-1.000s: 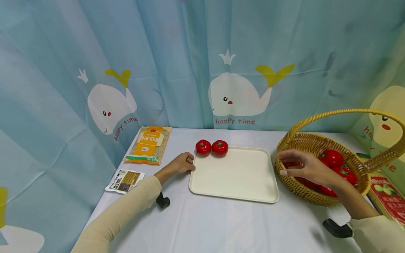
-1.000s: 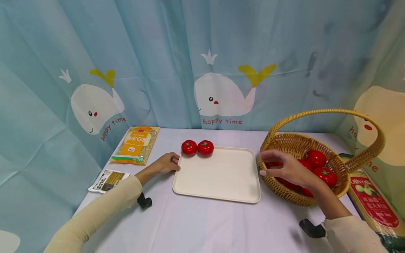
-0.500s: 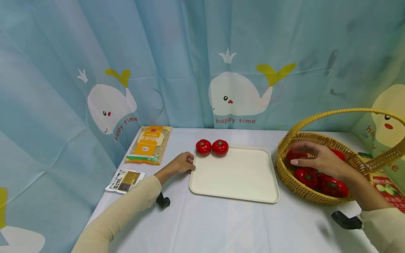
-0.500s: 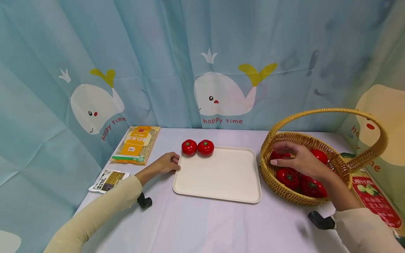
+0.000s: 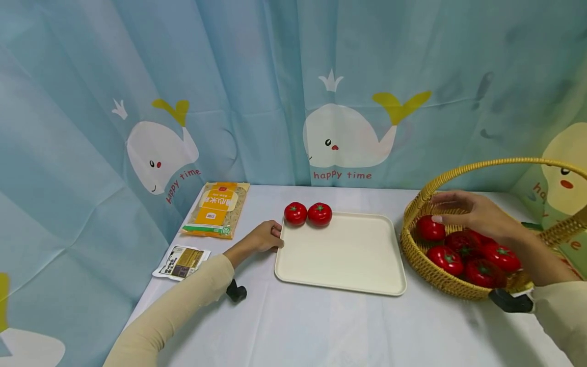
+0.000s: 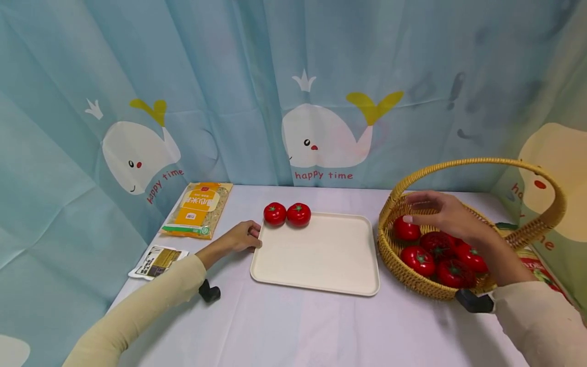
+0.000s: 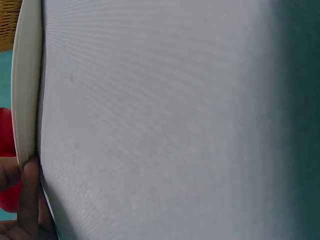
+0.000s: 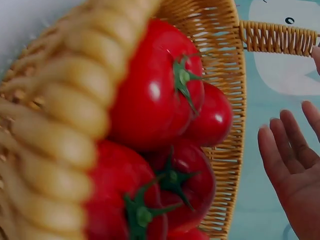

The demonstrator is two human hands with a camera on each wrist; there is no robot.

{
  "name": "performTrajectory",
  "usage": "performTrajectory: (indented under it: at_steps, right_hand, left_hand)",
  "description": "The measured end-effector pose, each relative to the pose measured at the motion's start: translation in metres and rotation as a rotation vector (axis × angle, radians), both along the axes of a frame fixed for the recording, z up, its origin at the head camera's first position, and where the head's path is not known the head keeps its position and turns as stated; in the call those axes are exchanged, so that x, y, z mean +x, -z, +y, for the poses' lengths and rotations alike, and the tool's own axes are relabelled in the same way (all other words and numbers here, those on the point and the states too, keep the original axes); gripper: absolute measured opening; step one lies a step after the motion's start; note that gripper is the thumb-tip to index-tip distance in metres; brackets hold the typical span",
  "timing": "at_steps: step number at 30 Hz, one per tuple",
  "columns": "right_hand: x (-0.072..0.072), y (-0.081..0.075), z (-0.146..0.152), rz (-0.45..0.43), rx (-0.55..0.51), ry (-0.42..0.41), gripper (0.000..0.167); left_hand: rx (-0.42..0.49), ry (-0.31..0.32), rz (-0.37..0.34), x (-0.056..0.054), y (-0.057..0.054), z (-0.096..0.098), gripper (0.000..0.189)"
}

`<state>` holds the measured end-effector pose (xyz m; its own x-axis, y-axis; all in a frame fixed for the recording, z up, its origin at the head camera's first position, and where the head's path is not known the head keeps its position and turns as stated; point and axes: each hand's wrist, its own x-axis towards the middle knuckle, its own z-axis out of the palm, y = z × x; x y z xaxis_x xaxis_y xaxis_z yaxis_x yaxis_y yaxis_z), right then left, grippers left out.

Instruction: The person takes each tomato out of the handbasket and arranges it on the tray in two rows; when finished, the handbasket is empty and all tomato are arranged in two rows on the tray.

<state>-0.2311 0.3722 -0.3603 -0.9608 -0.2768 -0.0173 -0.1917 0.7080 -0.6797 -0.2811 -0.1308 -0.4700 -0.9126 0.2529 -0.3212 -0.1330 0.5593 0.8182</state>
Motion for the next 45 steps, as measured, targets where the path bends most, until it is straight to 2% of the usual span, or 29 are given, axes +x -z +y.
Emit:
performTrajectory:
  at_steps: [6,12,20,32,39,45]
  right_hand:
    - [-0.007,-0.004,0.005,-0.03,0.024,-0.005,0.057]
    - [-0.015,0.0,0.009,-0.065,0.092,0.008,0.059]
    - [-0.019,0.01,0.01,-0.108,0.069,-0.079,0.062]
    - [-0.026,0.011,0.003,-0.186,0.054,-0.151,0.069]
    - [-0.035,0.011,0.005,-0.132,0.063,-0.148,0.062]
    - [-0.04,0.012,0.011,-0.118,0.084,-0.151,0.059]
  left_hand:
    - [0.005,-0.003,-0.004,0.0,0.0,0.0,0.043]
    - [-0.011,0.0,0.004,0.001,0.001,0.0,0.043]
    - [-0.011,0.008,0.008,0.002,0.002,0.001,0.042]
    - [-0.009,-0.003,-0.001,0.002,-0.002,0.003,0.041]
    - [-0.008,-0.003,0.005,0.001,-0.003,0.002,0.041]
    - [-0.008,0.003,0.007,0.002,-0.003,0.002,0.04]
